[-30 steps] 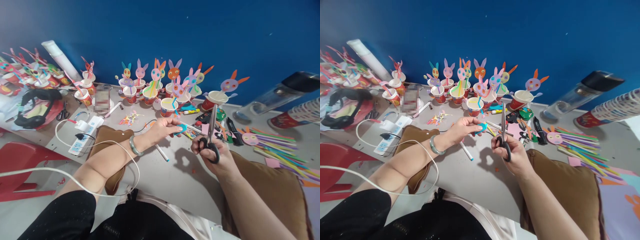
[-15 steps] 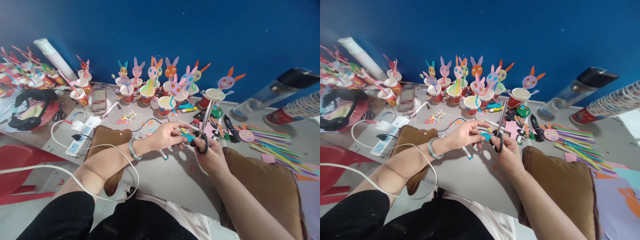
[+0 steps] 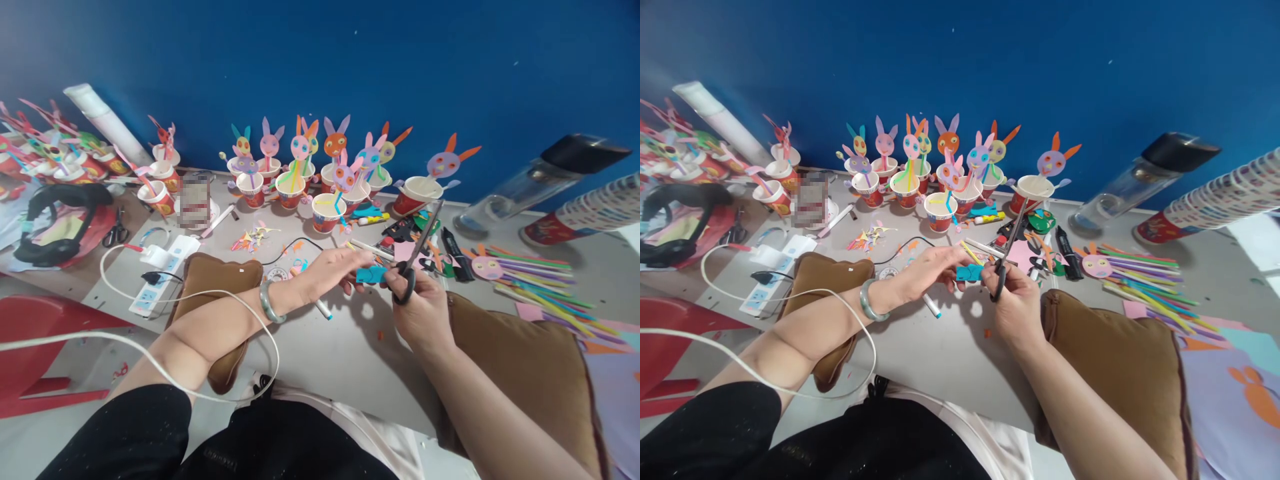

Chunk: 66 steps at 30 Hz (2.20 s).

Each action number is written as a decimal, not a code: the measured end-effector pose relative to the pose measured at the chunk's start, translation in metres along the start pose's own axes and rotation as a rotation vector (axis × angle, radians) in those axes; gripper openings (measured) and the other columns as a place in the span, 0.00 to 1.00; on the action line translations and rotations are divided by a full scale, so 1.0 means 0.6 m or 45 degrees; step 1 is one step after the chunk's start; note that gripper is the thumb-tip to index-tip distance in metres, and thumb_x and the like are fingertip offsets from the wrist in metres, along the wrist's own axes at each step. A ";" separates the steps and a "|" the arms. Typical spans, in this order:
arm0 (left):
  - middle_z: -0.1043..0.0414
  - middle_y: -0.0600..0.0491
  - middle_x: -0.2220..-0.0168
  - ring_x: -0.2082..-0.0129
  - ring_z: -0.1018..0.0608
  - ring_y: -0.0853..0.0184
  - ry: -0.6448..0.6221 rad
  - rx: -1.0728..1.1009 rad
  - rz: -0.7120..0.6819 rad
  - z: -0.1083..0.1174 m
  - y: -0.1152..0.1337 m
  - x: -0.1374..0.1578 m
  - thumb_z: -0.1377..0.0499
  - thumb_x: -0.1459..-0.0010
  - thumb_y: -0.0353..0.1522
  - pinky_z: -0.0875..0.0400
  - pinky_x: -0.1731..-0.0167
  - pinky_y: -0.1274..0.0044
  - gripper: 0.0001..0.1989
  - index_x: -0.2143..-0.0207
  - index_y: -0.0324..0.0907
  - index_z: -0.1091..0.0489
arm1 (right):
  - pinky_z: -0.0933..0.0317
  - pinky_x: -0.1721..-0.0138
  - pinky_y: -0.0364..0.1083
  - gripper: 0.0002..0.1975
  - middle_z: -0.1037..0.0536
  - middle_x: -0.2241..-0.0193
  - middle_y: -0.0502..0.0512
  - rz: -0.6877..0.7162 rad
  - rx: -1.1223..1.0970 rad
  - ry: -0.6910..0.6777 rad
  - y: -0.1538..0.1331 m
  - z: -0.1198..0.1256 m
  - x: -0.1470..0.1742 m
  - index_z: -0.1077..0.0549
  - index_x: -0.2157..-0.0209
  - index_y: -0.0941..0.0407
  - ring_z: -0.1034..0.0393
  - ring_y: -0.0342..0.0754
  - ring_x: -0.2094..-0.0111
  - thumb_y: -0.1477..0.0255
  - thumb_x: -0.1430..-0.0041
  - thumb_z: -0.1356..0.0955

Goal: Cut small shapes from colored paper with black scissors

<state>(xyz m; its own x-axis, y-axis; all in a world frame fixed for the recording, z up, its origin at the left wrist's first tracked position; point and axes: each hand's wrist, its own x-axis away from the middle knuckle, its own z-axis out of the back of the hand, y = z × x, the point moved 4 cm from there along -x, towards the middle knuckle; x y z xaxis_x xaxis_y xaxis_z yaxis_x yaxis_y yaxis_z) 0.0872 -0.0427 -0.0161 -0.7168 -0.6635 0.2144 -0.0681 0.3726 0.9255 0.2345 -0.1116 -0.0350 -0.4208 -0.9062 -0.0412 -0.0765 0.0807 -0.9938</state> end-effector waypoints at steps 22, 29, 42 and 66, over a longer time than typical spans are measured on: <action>0.25 0.54 0.72 0.72 0.25 0.73 0.183 0.314 -0.204 0.013 0.034 0.006 0.29 0.55 0.40 0.36 0.70 0.77 0.17 0.71 0.38 0.28 | 0.36 0.61 0.50 0.30 0.26 0.65 0.56 0.222 0.566 -0.636 -0.012 -0.035 0.016 0.30 0.64 0.54 0.31 0.53 0.63 0.40 0.49 0.32; 0.26 0.54 0.73 0.74 0.26 0.73 0.177 0.322 -0.207 0.000 0.038 0.014 0.29 0.56 0.41 0.35 0.73 0.77 0.17 0.72 0.38 0.29 | 0.39 0.65 0.48 0.32 0.28 0.69 0.54 0.246 0.551 -0.656 -0.014 -0.042 0.020 0.31 0.68 0.55 0.34 0.50 0.68 0.37 0.49 0.34; 0.30 0.55 0.74 0.76 0.28 0.73 0.157 0.283 -0.110 -0.011 0.021 0.015 0.30 0.55 0.42 0.32 0.76 0.78 0.19 0.72 0.39 0.32 | 0.42 0.71 0.46 0.33 0.31 0.73 0.52 0.222 0.470 -0.603 -0.007 -0.050 0.022 0.32 0.71 0.55 0.38 0.47 0.72 0.36 0.49 0.35; 0.29 0.55 0.74 0.74 0.27 0.73 0.157 0.278 -0.080 -0.011 0.019 0.012 0.30 0.55 0.41 0.31 0.74 0.78 0.18 0.71 0.38 0.31 | 0.44 0.72 0.46 0.33 0.32 0.76 0.51 0.204 0.443 -0.608 -0.002 -0.051 0.021 0.34 0.74 0.54 0.40 0.46 0.74 0.36 0.49 0.35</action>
<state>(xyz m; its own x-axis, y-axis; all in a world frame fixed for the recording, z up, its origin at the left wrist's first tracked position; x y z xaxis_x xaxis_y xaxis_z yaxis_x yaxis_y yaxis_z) 0.0857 -0.0475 -0.0019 -0.6170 -0.7590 0.2078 -0.2676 0.4506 0.8517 0.2018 -0.1105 -0.0310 0.0550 -0.9865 -0.1546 0.2875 0.1639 -0.9436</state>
